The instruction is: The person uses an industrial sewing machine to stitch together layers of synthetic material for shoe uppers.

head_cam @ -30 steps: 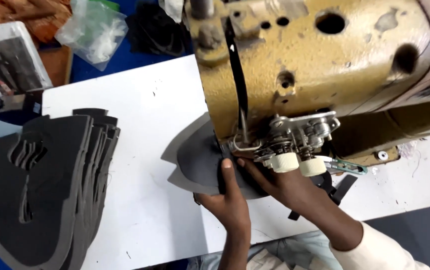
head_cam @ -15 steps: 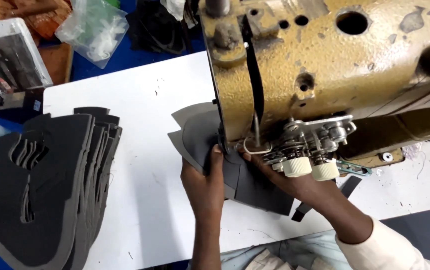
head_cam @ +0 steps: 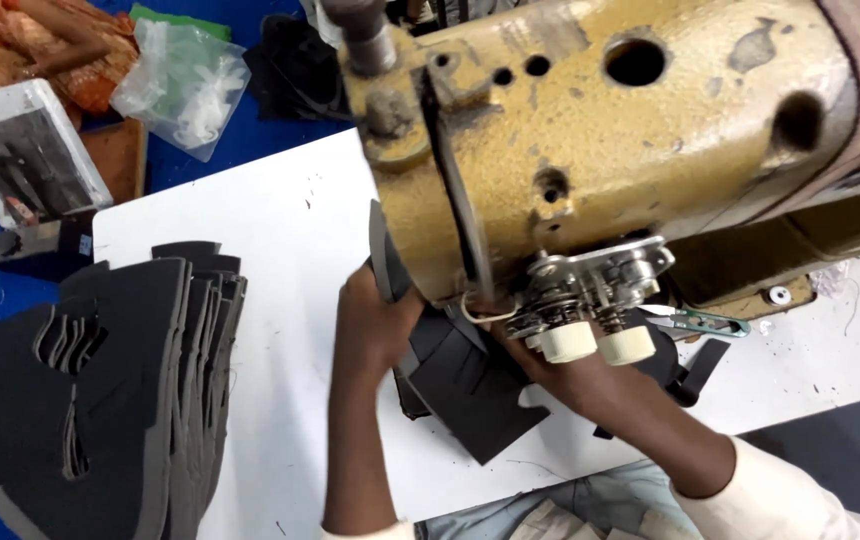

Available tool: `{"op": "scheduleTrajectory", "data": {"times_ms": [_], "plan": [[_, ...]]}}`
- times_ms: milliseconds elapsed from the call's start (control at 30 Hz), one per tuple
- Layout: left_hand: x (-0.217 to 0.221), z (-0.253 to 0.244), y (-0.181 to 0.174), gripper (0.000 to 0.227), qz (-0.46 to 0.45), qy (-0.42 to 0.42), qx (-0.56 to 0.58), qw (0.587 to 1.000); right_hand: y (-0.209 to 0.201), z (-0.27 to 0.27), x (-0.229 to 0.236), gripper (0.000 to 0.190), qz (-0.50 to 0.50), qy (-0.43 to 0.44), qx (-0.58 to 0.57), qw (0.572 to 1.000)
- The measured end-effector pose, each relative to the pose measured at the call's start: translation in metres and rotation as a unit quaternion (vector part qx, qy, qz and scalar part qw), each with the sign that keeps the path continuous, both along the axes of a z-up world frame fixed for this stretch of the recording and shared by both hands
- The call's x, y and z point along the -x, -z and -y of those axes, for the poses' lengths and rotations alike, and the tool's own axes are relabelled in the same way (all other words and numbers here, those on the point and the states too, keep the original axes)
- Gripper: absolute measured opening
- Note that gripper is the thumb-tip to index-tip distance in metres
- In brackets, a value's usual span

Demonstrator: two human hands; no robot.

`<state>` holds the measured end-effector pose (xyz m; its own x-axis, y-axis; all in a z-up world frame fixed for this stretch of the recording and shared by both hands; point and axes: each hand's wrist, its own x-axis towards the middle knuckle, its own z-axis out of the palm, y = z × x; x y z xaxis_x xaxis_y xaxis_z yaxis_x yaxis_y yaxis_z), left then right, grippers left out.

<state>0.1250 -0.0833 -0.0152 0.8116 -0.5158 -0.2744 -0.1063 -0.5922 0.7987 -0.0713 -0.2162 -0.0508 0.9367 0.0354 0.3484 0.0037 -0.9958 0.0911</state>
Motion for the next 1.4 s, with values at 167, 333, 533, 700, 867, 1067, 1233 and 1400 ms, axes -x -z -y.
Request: {"op": "scheduleTrajectory", "data": {"times_ms": [167, 333, 533, 700, 867, 1067, 1233, 1400], "plan": [[-0.055, 0.018, 0.033, 0.033, 0.016, 0.261, 0.127, 0.957, -0.027, -0.028, -0.004, 0.035, 0.113, 0.061, -0.350, 0.928], [-0.020, 0.012, -0.020, 0.042, 0.065, 0.158, -0.041, 0.984, -0.032, -0.028, 0.007, 0.041, 0.028, 0.100, -0.353, 0.930], [0.059, -0.031, -0.010, 0.085, 0.089, -0.003, -0.062, 0.994, -0.035, -0.005, 0.023, 0.076, -0.048, 0.000, -0.413, 0.909], [0.055, -0.040, -0.008, 0.097, 0.001, -0.024, 0.022, 0.999, -0.034, -0.015, 0.026, 0.096, -0.108, 0.016, -0.400, 0.910], [0.046, -0.027, -0.008, 0.098, -0.041, 0.001, -0.012, 0.999, -0.027, -0.013, 0.027, 0.100, -0.104, 0.020, -0.356, 0.929], [0.041, -0.026, 0.004, 0.083, -0.055, 0.000, 0.100, 0.994, -0.037, -0.006, 0.031, 0.084, -0.080, 0.004, -0.437, 0.896], [0.057, -0.024, -0.025, 0.087, 0.041, 0.009, 0.016, 0.999, -0.040, -0.007, 0.031, 0.081, -0.098, 0.022, -0.440, 0.893], [0.067, -0.026, -0.040, 0.114, 0.103, -0.005, -0.164, 0.981, -0.047, -0.005, 0.029, 0.076, -0.036, -0.012, -0.456, 0.889]]}}
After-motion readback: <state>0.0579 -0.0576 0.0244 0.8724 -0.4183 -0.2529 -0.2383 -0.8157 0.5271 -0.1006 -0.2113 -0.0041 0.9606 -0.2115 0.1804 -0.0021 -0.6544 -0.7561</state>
